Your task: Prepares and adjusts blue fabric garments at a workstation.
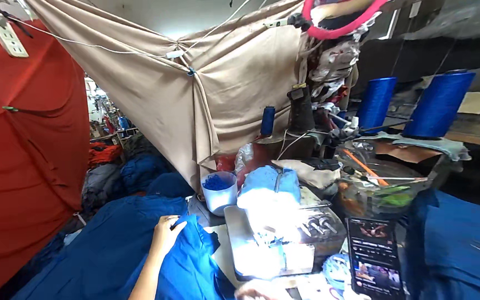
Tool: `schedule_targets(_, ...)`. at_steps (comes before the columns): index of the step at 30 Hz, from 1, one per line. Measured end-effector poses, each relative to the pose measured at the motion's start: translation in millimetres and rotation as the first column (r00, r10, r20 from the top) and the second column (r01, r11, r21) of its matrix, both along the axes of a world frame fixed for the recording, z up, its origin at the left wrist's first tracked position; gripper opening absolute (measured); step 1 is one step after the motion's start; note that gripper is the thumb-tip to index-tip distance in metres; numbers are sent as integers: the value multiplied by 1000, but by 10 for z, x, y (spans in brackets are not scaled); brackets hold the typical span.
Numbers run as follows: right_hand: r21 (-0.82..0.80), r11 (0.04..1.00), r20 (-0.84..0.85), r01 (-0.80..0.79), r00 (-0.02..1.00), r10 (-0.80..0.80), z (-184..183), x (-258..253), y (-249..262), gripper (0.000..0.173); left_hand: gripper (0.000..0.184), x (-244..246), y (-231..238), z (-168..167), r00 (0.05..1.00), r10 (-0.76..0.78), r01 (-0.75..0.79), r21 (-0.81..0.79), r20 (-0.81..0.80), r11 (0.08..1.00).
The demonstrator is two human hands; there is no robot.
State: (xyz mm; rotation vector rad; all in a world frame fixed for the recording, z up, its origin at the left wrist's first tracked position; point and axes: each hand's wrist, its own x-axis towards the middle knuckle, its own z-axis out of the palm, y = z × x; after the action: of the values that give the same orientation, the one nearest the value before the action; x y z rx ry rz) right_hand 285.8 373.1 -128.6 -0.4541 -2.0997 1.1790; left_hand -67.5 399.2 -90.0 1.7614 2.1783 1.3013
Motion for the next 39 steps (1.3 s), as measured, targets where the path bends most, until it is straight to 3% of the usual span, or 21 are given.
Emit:
schedule_targets(3, -252, 968, -98, -2, 995, -24, 461, -683, 357, 46, 23, 44, -305, 192, 988, -135, 114, 231, 76, 966)
schedule_targets(5, -497, 867, -58, -43, 998, 16, 542, -1109, 605, 57, 18, 75, -443, 277, 970, -222, 184, 304, 98, 935)
schedule_targets(7, -684, 726, -89, -77, 996, 22, 486, -1471, 740, 37, 14, 98, -539, 333, 960, -252, 200, 336, 119, 921)
schedule_targets(8, -706, 701, -130, -104, 991, 17, 471, -1591, 753, 22, 13, 102, -576, 350, 961, -248, 194, 343, 122, 919)
schedule_targets(10, -674, 726, -246, -135, 968, -48, 525, -1692, 719, 12, 16, 95, -640, 367, 973, -211, 168, 328, 98, 929)
schedule_targets(13, -565, 824, -322, 30, 912, -254, 630, -1670, 743, 17, 24, 125, -728, 422, 991, -131, 116, 311, 29, 943)
schedule_targets(15, -518, 850, -325, 94, 898, -297, 721, -1585, 755, 21, 26, 183, -802, 525, 991, -134, 126, 311, 7, 942)
schedule_targets(19, -368, 921, -283, 132, 927, -246, 923, -1440, 577, 14, 14, 366, -945, 777, 959, -267, 225, 323, 92, 919)
schedule_targets(22, -289, 956, -336, 44, 931, -144, 1018, -1409, 350, 12, 13, 504, -1050, 917, 935, -313, 255, 300, 166, 919)
schedule_targets(28, -178, 983, -413, -42, 910, -36, 1101, -1320, 16, 11, 8, 537, -1136, 961, 901, -391, 302, 376, 188, 876)
schedule_targets(36, -25, 1000, -461, -2, 887, -10, 1069, -1309, -141, 11, 13, 592, -1257, 1066, 805, -477, 359, 350, 353, 865)
schedule_targets(39, 54, 998, -492, 34, 871, -3, 1019, -1320, -162, 12, 11, 577, -1314, 1104, 847, -458, 379, 296, 271, 877)
